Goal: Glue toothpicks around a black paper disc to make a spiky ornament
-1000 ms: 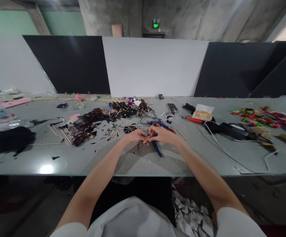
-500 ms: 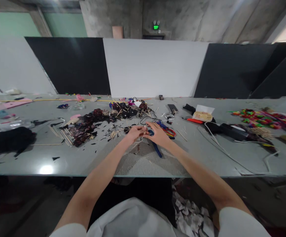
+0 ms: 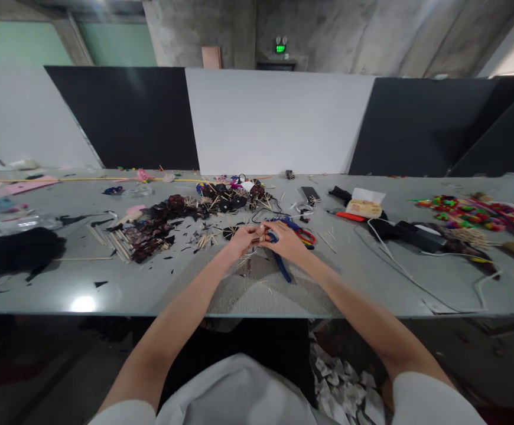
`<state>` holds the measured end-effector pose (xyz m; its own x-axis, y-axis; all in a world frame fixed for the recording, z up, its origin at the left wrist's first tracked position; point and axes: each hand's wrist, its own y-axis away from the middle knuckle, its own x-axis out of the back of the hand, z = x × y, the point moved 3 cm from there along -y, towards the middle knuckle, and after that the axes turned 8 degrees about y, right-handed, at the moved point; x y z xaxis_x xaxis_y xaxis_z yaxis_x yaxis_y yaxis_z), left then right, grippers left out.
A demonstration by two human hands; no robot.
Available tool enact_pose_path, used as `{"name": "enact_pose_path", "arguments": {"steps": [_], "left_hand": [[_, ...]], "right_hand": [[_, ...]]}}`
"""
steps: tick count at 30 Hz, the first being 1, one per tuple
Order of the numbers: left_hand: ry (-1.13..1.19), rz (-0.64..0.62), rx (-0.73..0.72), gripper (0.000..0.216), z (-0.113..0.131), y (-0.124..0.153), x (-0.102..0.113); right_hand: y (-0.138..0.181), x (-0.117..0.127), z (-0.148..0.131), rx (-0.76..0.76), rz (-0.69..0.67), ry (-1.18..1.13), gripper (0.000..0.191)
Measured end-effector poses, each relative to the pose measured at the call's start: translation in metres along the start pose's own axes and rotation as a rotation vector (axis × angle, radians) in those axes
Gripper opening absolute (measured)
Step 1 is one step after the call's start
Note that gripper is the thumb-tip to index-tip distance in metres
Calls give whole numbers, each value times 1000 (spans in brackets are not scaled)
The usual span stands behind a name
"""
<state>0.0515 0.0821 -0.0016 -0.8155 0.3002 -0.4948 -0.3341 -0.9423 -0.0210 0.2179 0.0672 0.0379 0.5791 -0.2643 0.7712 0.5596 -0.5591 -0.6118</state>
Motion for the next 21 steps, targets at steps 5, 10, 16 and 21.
{"name": "enact_pose_path", "arguments": {"steps": [5, 10, 16, 21], "left_hand": [[-1, 9, 14, 46, -2, 0, -1], [1, 17, 27, 44, -5, 1, -3], [11, 9, 26, 45, -5, 3, -6], [5, 10, 13, 47, -4, 3, -8]], "right_hand": [[-1, 5, -1, -57, -21, -50, 56], [-1, 8, -1, -57, -26, -42, 56], [-1, 10, -1, -27, -38, -36, 60], [-1, 8, -2, -58, -52, -23, 66]]}}
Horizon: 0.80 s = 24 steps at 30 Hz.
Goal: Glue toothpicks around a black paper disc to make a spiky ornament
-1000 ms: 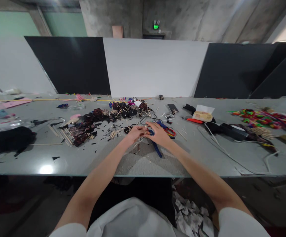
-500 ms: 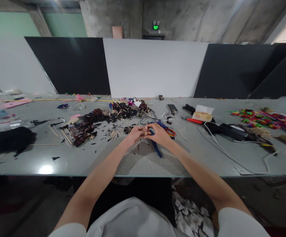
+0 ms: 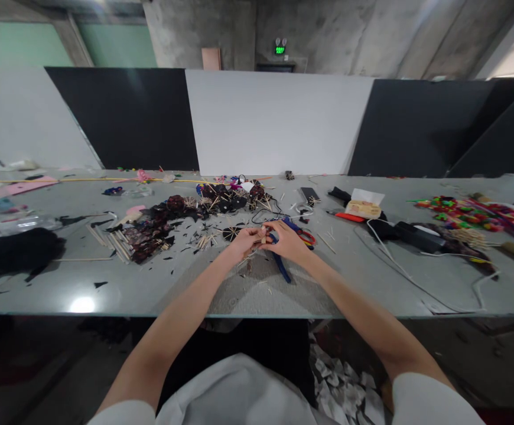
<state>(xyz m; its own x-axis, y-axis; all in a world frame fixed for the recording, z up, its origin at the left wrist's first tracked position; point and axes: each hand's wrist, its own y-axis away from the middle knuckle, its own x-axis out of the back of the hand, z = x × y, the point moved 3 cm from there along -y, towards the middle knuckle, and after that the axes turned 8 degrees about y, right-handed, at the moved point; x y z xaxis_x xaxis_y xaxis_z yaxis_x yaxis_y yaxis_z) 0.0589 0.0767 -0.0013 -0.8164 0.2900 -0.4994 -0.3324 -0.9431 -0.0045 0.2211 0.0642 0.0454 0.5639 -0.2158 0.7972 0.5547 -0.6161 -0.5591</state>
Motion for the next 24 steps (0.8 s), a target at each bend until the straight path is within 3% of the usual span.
{"name": "enact_pose_path", "arguments": {"steps": [5, 17, 24], "left_hand": [[-7, -16, -10, 50, 1, 1, -2], [-11, -63, 19, 47, 0, -1, -1], [-28, -93, 35, 41, 5, 3, -2]], "right_hand": [[0, -5, 2, 49, -30, 29, 70], [0, 1, 0, 111, -53, 0, 53], [1, 4, 3, 92, -16, -20, 58]]}}
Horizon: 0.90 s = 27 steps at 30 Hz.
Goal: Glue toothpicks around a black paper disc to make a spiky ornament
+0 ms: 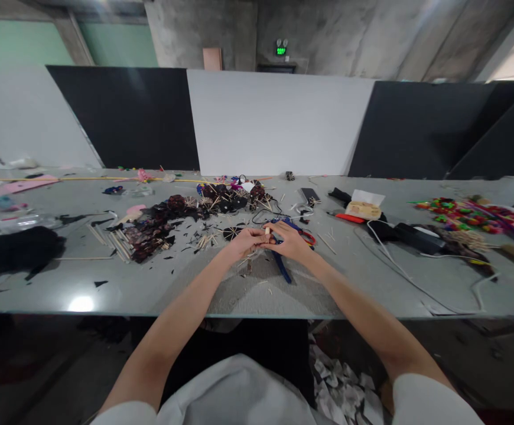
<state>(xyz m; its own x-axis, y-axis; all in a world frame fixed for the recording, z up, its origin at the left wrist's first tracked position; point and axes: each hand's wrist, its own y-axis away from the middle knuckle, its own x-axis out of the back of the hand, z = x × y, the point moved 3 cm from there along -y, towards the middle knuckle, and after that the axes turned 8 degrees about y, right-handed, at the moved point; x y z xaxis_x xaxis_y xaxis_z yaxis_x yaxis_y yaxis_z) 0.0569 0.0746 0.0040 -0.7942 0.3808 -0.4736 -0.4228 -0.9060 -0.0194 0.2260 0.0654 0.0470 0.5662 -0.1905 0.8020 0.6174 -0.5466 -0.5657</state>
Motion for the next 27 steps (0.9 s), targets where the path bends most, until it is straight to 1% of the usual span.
{"name": "enact_pose_path", "arguments": {"steps": [7, 9, 12, 13, 16, 17, 19, 20, 22, 24, 27], "left_hand": [[-45, 40, -54, 40, 1, 0, -1], [-65, 64, -73, 41, 1, -1, 0], [-99, 124, -127, 42, 3, -2, 6], [-112, 150, -151, 41, 4, -2, 8], [-146, 234, -216, 34, 6, -5, 16], [-153, 259, -232, 32, 6, -6, 19], [-159, 297, -253, 29, 6, -7, 24], [-157, 311, -260, 29, 5, -8, 26], [-145, 330, -264, 28, 4, -9, 30], [-120, 337, -260, 29, 4, -10, 32], [-60, 328, -241, 30, 3, -10, 33]], "right_hand": [[1, -3, 0, -12, -13, 13, 63], [0, -4, 0, -22, -28, 27, 73], [0, -2, 2, -60, -59, 73, 94], [1, 0, 4, -84, -64, 101, 97], [10, 5, 18, -202, -96, 217, 87], [15, 5, 25, -250, -134, 252, 87], [27, 2, 40, -342, -211, 296, 93], [32, -1, 46, -367, -239, 292, 91], [40, -8, 53, -377, -246, 247, 82], [44, -14, 53, -344, -218, 200, 72], [40, -15, 41, -307, -200, 235, 71]]}}
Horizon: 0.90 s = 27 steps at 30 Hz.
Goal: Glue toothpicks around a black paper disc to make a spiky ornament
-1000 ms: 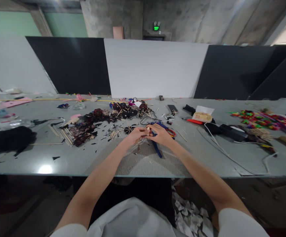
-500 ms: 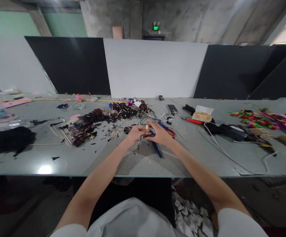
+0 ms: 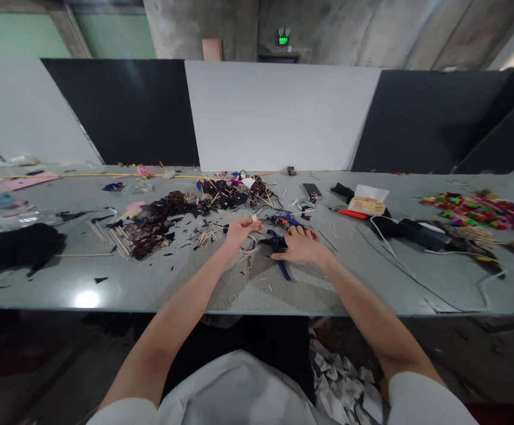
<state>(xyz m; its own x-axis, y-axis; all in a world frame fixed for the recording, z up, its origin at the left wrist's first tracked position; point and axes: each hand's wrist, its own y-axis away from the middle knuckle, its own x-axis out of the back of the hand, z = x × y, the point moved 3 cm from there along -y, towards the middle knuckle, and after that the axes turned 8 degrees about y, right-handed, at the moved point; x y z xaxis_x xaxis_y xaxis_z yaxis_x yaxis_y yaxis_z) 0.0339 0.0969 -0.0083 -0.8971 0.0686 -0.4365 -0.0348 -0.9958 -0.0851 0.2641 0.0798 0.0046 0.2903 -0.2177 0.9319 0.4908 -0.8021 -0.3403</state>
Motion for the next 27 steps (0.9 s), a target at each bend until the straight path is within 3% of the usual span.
{"name": "enact_pose_path", "arguments": {"steps": [3, 8, 10, 17, 27], "left_hand": [[74, -18, 53, 31, 0, 1, -2], [189, -58, 143, 24, 0, 5, -9], [234, -65, 166, 19, 0, 7, -13], [357, -55, 232, 6, 3, 12, -18], [443, 9, 236, 6, -4, 12, -22]], "right_hand": [[-7, 13, -19, 16, 48, 99, 71], [-21, 32, -47, 146, 242, 71, 33], [-22, 33, -53, 205, 298, 59, 27], [-10, 32, -65, 238, 489, 65, 33], [-11, 28, -66, 276, 496, 160, 25]]}}
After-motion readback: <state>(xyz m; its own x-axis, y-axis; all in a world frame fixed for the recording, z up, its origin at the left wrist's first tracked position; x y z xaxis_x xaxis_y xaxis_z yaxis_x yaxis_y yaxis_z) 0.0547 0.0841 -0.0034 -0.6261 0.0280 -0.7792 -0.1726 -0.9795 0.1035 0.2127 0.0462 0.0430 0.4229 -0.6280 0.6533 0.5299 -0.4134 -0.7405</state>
